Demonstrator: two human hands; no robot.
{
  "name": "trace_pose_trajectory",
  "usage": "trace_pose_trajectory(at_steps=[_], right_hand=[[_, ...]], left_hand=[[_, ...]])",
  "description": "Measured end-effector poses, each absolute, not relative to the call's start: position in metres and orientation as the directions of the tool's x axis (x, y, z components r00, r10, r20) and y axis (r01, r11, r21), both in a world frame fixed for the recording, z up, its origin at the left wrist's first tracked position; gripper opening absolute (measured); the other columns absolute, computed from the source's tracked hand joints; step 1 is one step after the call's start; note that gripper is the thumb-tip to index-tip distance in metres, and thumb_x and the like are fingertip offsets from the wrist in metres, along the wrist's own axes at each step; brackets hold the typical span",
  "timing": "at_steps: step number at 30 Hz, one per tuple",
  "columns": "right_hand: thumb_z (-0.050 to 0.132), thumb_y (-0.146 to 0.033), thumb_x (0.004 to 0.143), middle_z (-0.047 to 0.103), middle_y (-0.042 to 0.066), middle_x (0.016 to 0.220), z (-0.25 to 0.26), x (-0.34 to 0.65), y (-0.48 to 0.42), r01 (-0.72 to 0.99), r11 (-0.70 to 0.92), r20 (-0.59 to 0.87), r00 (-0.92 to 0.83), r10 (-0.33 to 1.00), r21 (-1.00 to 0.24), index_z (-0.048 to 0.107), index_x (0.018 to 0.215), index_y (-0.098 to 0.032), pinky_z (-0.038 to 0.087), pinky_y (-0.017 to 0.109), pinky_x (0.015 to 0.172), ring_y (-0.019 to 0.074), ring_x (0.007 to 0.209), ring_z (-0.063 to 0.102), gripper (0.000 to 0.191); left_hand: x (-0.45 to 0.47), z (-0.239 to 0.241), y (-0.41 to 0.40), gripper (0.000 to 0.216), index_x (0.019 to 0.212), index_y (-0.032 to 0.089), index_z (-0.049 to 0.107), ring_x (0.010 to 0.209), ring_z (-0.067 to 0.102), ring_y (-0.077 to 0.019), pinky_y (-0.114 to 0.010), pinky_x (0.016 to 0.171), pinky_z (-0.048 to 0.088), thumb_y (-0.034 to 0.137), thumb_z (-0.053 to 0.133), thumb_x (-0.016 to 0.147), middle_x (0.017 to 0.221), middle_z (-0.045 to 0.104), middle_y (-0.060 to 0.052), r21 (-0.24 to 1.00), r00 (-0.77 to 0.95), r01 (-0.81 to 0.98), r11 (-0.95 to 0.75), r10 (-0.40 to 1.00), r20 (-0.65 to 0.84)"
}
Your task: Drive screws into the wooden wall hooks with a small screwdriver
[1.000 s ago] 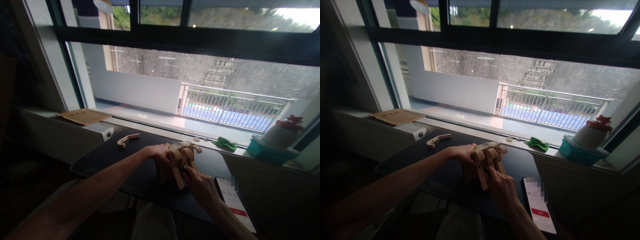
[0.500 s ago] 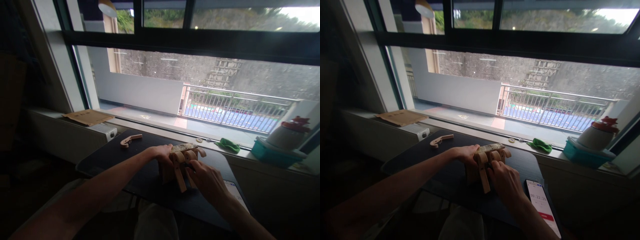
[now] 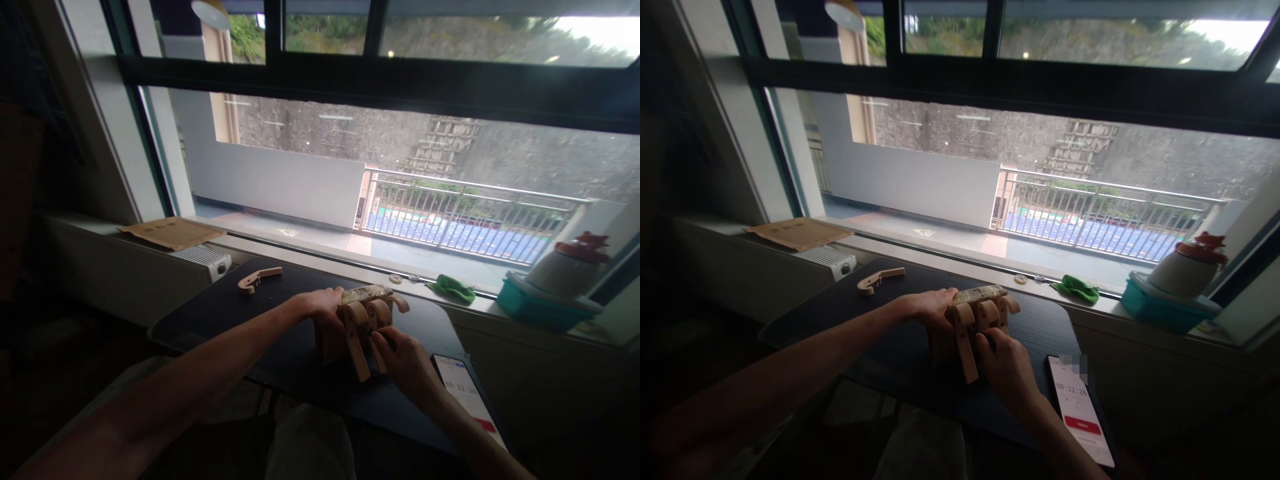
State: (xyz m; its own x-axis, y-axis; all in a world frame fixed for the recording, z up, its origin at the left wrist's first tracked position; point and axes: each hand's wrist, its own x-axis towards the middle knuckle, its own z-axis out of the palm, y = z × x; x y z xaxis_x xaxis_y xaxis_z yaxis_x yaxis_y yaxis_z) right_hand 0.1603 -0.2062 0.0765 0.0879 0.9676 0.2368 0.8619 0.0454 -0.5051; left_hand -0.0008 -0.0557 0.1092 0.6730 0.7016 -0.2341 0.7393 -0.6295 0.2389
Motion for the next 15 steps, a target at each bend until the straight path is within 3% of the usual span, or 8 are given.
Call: trace_pose_trajectory(at_steps=[2,5,7,11,13,15], right_hand=[[0.036,-0.040,0.091,0.069,0.005,0.079,0.079,0.160,-0.208,0.868,0.036,0.213,0.081,0.974,-0.495,0.062,0.098,-0.019,0.040,0.027,0.059,0.0203,0.074,0.065,0.034],[0.044,-0.029,0.088,0.068,0.004,0.083,0.088,0.160,-0.211,0.940,0.095,0.249,-0.011,0.969,-0.328,0.057,0.105,-0.018,0.039,0.027,0.059,0.0199,0.075,0.064,0.024],[0.045,-0.018,0.087,0.066,0.005,0.089,0.096,0.160,-0.212,0.975,0.175,0.310,-0.127,0.942,-0.134,0.056,0.100,-0.018,0.038,0.026,0.056,0.0181,0.074,0.062,0.018],[0.043,-0.003,0.083,0.063,0.007,0.089,0.102,0.167,-0.207,0.923,0.249,0.334,-0.343,0.878,0.295,0.057,0.096,-0.016,0.035,0.027,0.052,0.0182,0.071,0.059,0.023],[0.044,-0.001,0.082,0.063,0.007,0.082,0.098,0.169,-0.204,0.897,0.248,0.309,-0.369,0.877,0.366,0.057,0.096,-0.015,0.033,0.027,0.051,0.0186,0.067,0.059,0.023],[0.044,-0.005,0.085,0.063,0.006,0.077,0.090,0.167,-0.203,0.918,0.229,0.305,-0.330,0.893,0.324,0.058,0.092,-0.015,0.030,0.027,0.049,0.0184,0.064,0.060,0.018]], left_hand=[[-0.001,0.110,-0.055,0.087,0.120,0.016,0.040,0.109,0.054,-0.0331,-0.037,0.086,0.048,0.056,0.071,0.049,0.117,0.055,-0.013,0.247,0.682,0.731,-0.636,0.691,-0.239],[-0.001,0.111,-0.056,0.089,0.120,0.015,0.040,0.109,0.054,-0.0327,-0.037,0.087,0.047,0.060,0.070,0.048,0.117,0.054,-0.014,0.250,0.703,0.711,-0.657,0.671,-0.235],[-0.001,0.113,-0.057,0.090,0.120,0.016,0.041,0.109,0.054,-0.0335,-0.037,0.086,0.048,0.061,0.070,0.048,0.116,0.054,-0.014,0.241,0.703,0.711,-0.661,0.671,-0.235],[-0.002,0.115,-0.057,0.084,0.121,0.020,0.041,0.107,0.055,-0.0336,-0.037,0.084,0.048,0.059,0.068,0.052,0.116,0.055,-0.011,0.249,0.736,0.677,-0.693,0.635,-0.235],[-0.002,0.114,-0.056,0.084,0.121,0.018,0.041,0.108,0.054,-0.0334,-0.037,0.084,0.048,0.057,0.069,0.052,0.116,0.055,-0.012,0.249,0.728,0.685,-0.684,0.643,-0.237],[-0.002,0.112,-0.054,0.085,0.120,0.016,0.040,0.109,0.054,-0.0331,-0.036,0.086,0.048,0.055,0.070,0.051,0.116,0.055,-0.013,0.244,0.704,0.711,-0.660,0.668,-0.241]])
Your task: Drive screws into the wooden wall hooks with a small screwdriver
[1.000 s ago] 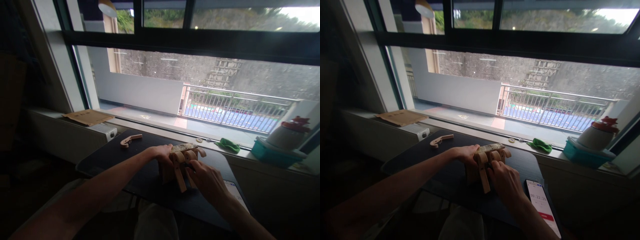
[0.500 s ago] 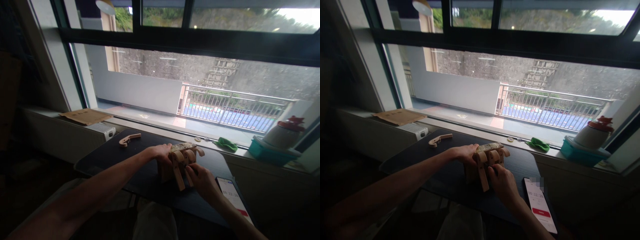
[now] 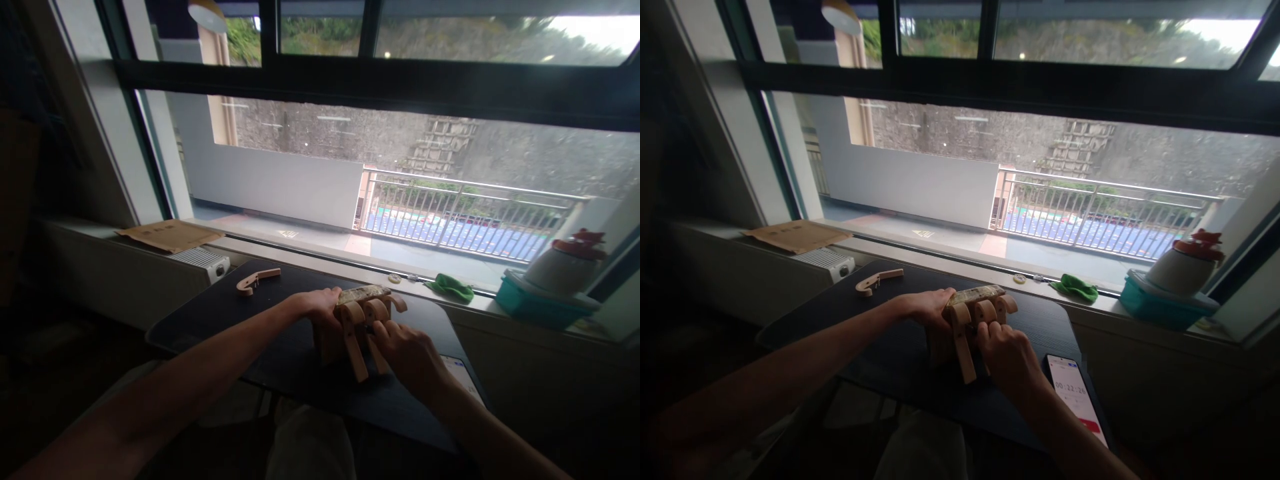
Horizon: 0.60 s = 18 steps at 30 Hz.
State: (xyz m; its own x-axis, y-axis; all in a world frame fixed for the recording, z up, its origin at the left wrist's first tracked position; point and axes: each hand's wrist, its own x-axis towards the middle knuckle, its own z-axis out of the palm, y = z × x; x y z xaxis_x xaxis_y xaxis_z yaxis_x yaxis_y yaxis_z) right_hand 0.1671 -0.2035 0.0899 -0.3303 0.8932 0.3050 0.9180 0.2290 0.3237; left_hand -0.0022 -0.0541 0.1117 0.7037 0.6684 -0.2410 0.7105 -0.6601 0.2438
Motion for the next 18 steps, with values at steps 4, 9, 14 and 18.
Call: trace_pose_trajectory(at_steps=[4,9,14,18], right_hand=[[0.035,-0.023,0.094,0.066,0.005,0.071,0.077,0.156,-0.207,0.997,0.074,0.281,-0.072,0.957,0.004,0.059,0.083,-0.019,0.027,0.027,0.050,0.0181,0.062,0.063,0.027],[0.028,-0.032,0.095,0.068,0.005,0.071,0.081,0.152,-0.210,0.969,-0.013,0.181,0.060,0.982,-0.248,0.059,0.079,-0.020,0.030,0.028,0.054,0.0207,0.069,0.064,0.037],[0.046,-0.020,0.087,0.068,0.005,0.085,0.097,0.156,-0.211,0.948,0.118,0.204,-0.058,0.977,-0.297,0.054,0.102,-0.018,0.034,0.027,0.058,0.0201,0.078,0.064,0.018],[0.042,-0.012,0.088,0.065,0.006,0.084,0.100,0.156,-0.211,0.972,0.236,0.287,-0.225,0.931,-0.001,0.056,0.092,-0.017,0.033,0.027,0.055,0.0182,0.071,0.061,0.016]], left_hand=[[-0.001,0.106,-0.052,0.086,0.120,0.016,0.039,0.109,0.054,-0.0312,-0.035,0.088,0.047,0.055,0.069,0.050,0.118,0.054,-0.012,0.235,0.679,0.734,-0.637,0.693,-0.242],[-0.001,0.106,-0.054,0.086,0.120,0.017,0.040,0.109,0.055,-0.0317,-0.036,0.088,0.047,0.058,0.068,0.050,0.116,0.055,-0.012,0.218,0.689,0.725,-0.653,0.688,-0.229],[-0.001,0.112,-0.059,0.087,0.119,0.015,0.040,0.109,0.054,-0.0321,-0.037,0.087,0.048,0.060,0.068,0.050,0.117,0.054,-0.014,0.232,0.704,0.710,-0.665,0.671,-0.232],[0.000,0.112,-0.060,0.084,0.118,0.015,0.040,0.109,0.054,-0.0324,-0.038,0.088,0.047,0.057,0.069,0.051,0.117,0.054,-0.014,0.216,0.700,0.714,-0.666,0.676,-0.232]])
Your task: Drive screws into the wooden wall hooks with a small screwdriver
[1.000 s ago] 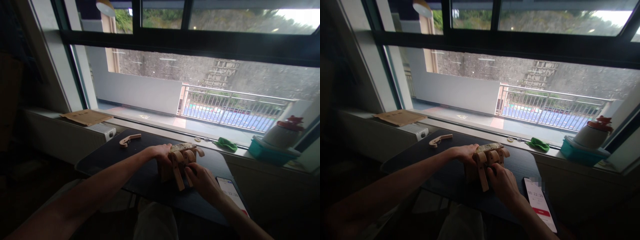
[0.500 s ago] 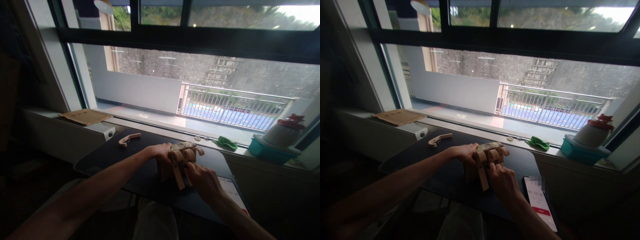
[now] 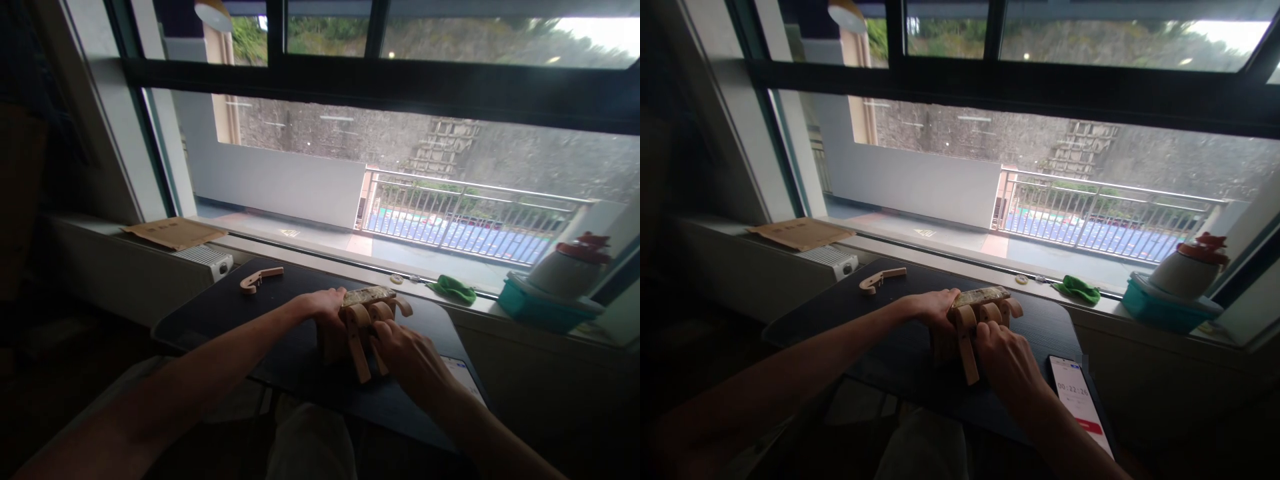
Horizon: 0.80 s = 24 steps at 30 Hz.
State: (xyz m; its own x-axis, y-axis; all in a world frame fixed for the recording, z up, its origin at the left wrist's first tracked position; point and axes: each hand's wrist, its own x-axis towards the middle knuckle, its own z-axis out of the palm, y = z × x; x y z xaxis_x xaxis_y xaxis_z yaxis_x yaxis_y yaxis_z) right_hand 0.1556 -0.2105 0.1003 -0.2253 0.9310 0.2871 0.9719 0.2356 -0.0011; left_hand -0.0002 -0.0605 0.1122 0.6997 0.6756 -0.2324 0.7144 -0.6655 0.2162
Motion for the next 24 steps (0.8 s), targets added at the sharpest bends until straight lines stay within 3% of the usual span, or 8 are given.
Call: trace_pose_trajectory(at_steps=[2,4,10,14,18,21,24], right_hand=[[0.041,-0.013,0.089,0.065,0.006,0.080,0.096,0.155,-0.209,0.960,0.252,0.307,-0.277,0.911,0.119,0.057,0.087,-0.017,0.031,0.028,0.053,0.0190,0.069,0.060,0.017],[0.040,-0.017,0.090,0.065,0.006,0.077,0.089,0.156,-0.208,0.971,0.220,0.322,-0.239,0.916,0.097,0.058,0.085,-0.017,0.031,0.029,0.053,0.0195,0.067,0.061,0.019],[0.036,-0.035,0.092,0.069,0.005,0.079,0.070,0.158,-0.210,0.913,0.033,0.240,0.072,0.968,-0.407,0.061,0.095,-0.020,0.037,0.028,0.058,0.0208,0.072,0.064,0.029],[0.035,-0.037,0.092,0.069,0.005,0.080,0.067,0.159,-0.210,0.832,0.012,0.172,0.101,0.980,-0.554,0.062,0.096,-0.018,0.040,0.027,0.061,0.0197,0.074,0.064,0.033],[0.043,-0.027,0.088,0.068,0.007,0.090,0.074,0.157,-0.213,0.903,0.092,0.239,0.012,0.971,-0.419,0.058,0.105,-0.017,0.040,0.028,0.063,0.0209,0.081,0.064,0.024],[0.045,-0.018,0.088,0.066,0.006,0.091,0.083,0.157,-0.214,0.974,0.162,0.318,-0.105,0.942,-0.158,0.057,0.098,-0.017,0.037,0.027,0.058,0.0192,0.076,0.063,0.016],[0.044,-0.017,0.090,0.064,0.004,0.078,0.086,0.160,-0.213,0.977,0.197,0.342,-0.211,0.916,0.075,0.056,0.084,-0.019,0.033,0.027,0.052,0.0176,0.066,0.061,0.014]], left_hand=[[0.000,0.111,-0.059,0.083,0.118,0.016,0.040,0.108,0.055,-0.0319,-0.037,0.088,0.047,0.055,0.069,0.052,0.118,0.054,-0.014,0.217,0.689,0.724,-0.654,0.686,-0.231],[-0.001,0.109,-0.058,0.084,0.119,0.015,0.039,0.108,0.055,-0.0319,-0.037,0.087,0.048,0.054,0.069,0.052,0.117,0.054,-0.014,0.219,0.673,0.739,-0.637,0.702,-0.232],[0.000,0.110,-0.060,0.084,0.122,0.014,0.038,0.109,0.054,-0.0324,-0.038,0.089,0.047,0.053,0.067,0.054,0.118,0.053,-0.015,0.206,0.703,0.711,-0.672,0.674,-0.227],[0.000,0.112,-0.062,0.086,0.122,0.016,0.038,0.111,0.053,-0.0316,-0.037,0.090,0.046,0.055,0.068,0.052,0.119,0.053,-0.014,0.209,0.706,0.708,-0.674,0.672,-0.226],[0.000,0.112,-0.061,0.090,0.122,0.015,0.039,0.112,0.053,-0.0322,-0.037,0.091,0.046,0.062,0.067,0.050,0.120,0.052,-0.015,0.211,0.713,0.701,-0.682,0.665,-0.222],[0.000,0.110,-0.059,0.089,0.121,0.014,0.039,0.111,0.053,-0.0326,-0.037,0.091,0.045,0.060,0.067,0.050,0.120,0.053,-0.016,0.204,0.707,0.707,-0.677,0.671,-0.225],[0.000,0.107,-0.055,0.086,0.120,0.015,0.039,0.109,0.055,-0.0318,-0.037,0.089,0.047,0.055,0.070,0.050,0.119,0.054,-0.014,0.230,0.691,0.723,-0.652,0.685,-0.229]])
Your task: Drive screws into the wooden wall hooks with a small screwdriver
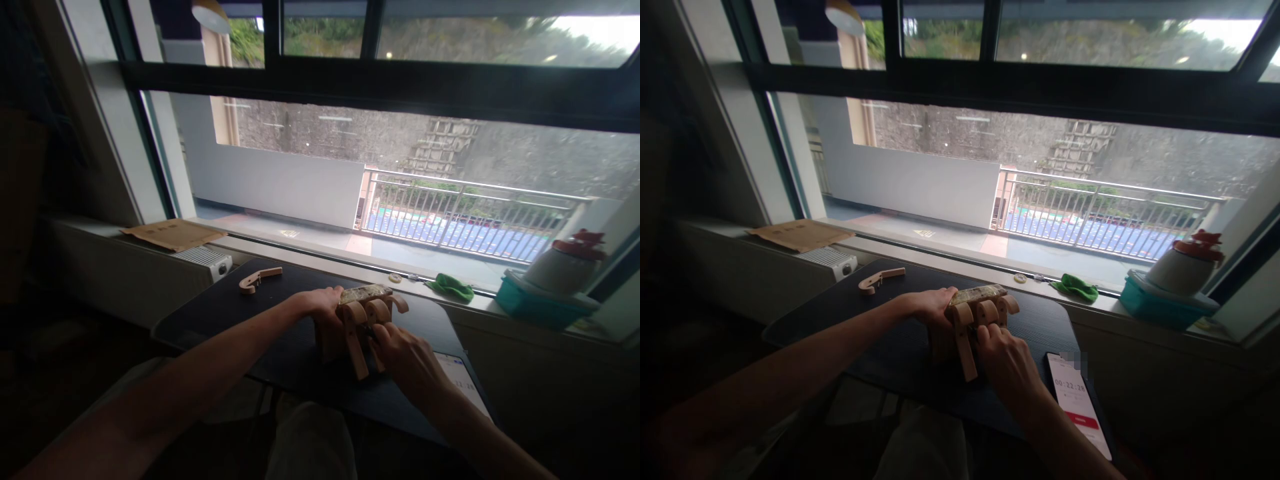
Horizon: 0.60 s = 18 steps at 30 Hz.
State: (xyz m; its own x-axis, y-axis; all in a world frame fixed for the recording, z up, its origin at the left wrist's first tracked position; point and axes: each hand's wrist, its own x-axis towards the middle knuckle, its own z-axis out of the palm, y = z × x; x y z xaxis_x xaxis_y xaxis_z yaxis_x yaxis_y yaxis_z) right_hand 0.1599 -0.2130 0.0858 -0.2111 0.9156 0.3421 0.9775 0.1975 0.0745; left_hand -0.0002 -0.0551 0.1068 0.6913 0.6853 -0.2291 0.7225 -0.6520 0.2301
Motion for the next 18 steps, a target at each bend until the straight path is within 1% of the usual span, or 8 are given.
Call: trace_pose_trajectory(at_steps=[2,5,7,10,12,14,16,18], right_hand=[[0.043,-0.020,0.091,0.064,0.003,0.072,0.084,0.162,-0.211,0.972,0.196,0.352,-0.229,0.908,0.128,0.056,0.079,-0.019,0.031,0.027,0.050,0.0180,0.063,0.062,0.017],[0.040,-0.024,0.093,0.066,0.003,0.069,0.075,0.160,-0.210,0.983,0.170,0.341,-0.185,0.922,0.073,0.057,0.079,-0.018,0.028,0.028,0.050,0.0186,0.061,0.063,0.022],[0.038,-0.026,0.093,0.068,0.004,0.069,0.069,0.156,-0.210,0.991,0.132,0.326,-0.118,0.938,-0.018,0.059,0.084,-0.018,0.028,0.027,0.050,0.0187,0.061,0.064,0.024],[0.035,-0.032,0.093,0.069,0.005,0.073,0.061,0.151,-0.211,0.971,0.067,0.294,0.003,0.956,-0.229,0.061,0.092,-0.019,0.031,0.026,0.052,0.0193,0.066,0.065,0.029],[0.034,-0.037,0.093,0.069,0.005,0.075,0.059,0.151,-0.210,0.924,0.038,0.249,0.063,0.966,-0.380,0.062,0.093,-0.019,0.033,0.026,0.054,0.0193,0.069,0.064,0.033],[0.034,-0.038,0.092,0.069,0.005,0.076,0.061,0.152,-0.210,0.883,0.022,0.202,0.082,0.976,-0.468,0.062,0.091,-0.019,0.034,0.025,0.055,0.0188,0.070,0.063,0.034],[0.035,-0.037,0.092,0.068,0.005,0.075,0.066,0.153,-0.210,0.891,0.028,0.187,0.064,0.980,-0.453,0.061,0.093,-0.019,0.034,0.025,0.055,0.0187,0.069,0.063,0.031],[0.041,-0.031,0.090,0.068,0.005,0.077,0.072,0.154,-0.211,0.935,0.065,0.218,0.013,0.976,-0.348,0.059,0.097,-0.018,0.032,0.026,0.054,0.0191,0.069,0.063,0.023]], left_hand=[[-0.001,0.105,-0.052,0.086,0.120,0.016,0.039,0.107,0.055,-0.0316,-0.037,0.088,0.048,0.054,0.071,0.049,0.118,0.054,-0.013,0.243,0.679,0.734,-0.634,0.697,-0.232],[-0.001,0.104,-0.051,0.086,0.120,0.015,0.039,0.108,0.055,-0.0324,-0.038,0.088,0.047,0.053,0.070,0.050,0.118,0.054,-0.014,0.229,0.684,0.729,-0.645,0.694,-0.225],[-0.002,0.106,-0.053,0.085,0.120,0.014,0.039,0.109,0.054,-0.0327,-0.038,0.089,0.047,0.053,0.069,0.051,0.119,0.053,-0.016,0.228,0.699,0.715,-0.661,0.679,-0.222],[-0.002,0.109,-0.056,0.084,0.120,0.013,0.039,0.110,0.053,-0.0332,-0.038,0.089,0.047,0.052,0.069,0.052,0.119,0.053,-0.017,0.241,0.704,0.710,-0.662,0.670,-0.235],[-0.002,0.110,-0.056,0.085,0.121,0.014,0.038,0.111,0.053,-0.0336,-0.038,0.089,0.047,0.051,0.070,0.052,0.120,0.053,-0.017,0.243,0.694,0.720,-0.651,0.678,-0.242],[-0.002,0.110,-0.055,0.085,0.122,0.015,0.038,0.112,0.052,-0.0331,-0.038,0.090,0.046,0.051,0.070,0.052,0.121,0.052,-0.016,0.242,0.694,0.720,-0.650,0.678,-0.244],[-0.002,0.110,-0.054,0.083,0.121,0.016,0.039,0.113,0.052,-0.0316,-0.036,0.091,0.046,0.050,0.071,0.051,0.121,0.053,-0.014,0.246,0.699,0.715,-0.654,0.673,-0.243],[-0.002,0.109,-0.052,0.082,0.119,0.017,0.040,0.112,0.053,-0.0303,-0.035,0.091,0.046,0.050,0.071,0.051,0.120,0.053,-0.012,0.255,0.700,0.714,-0.652,0.673,-0.240]])
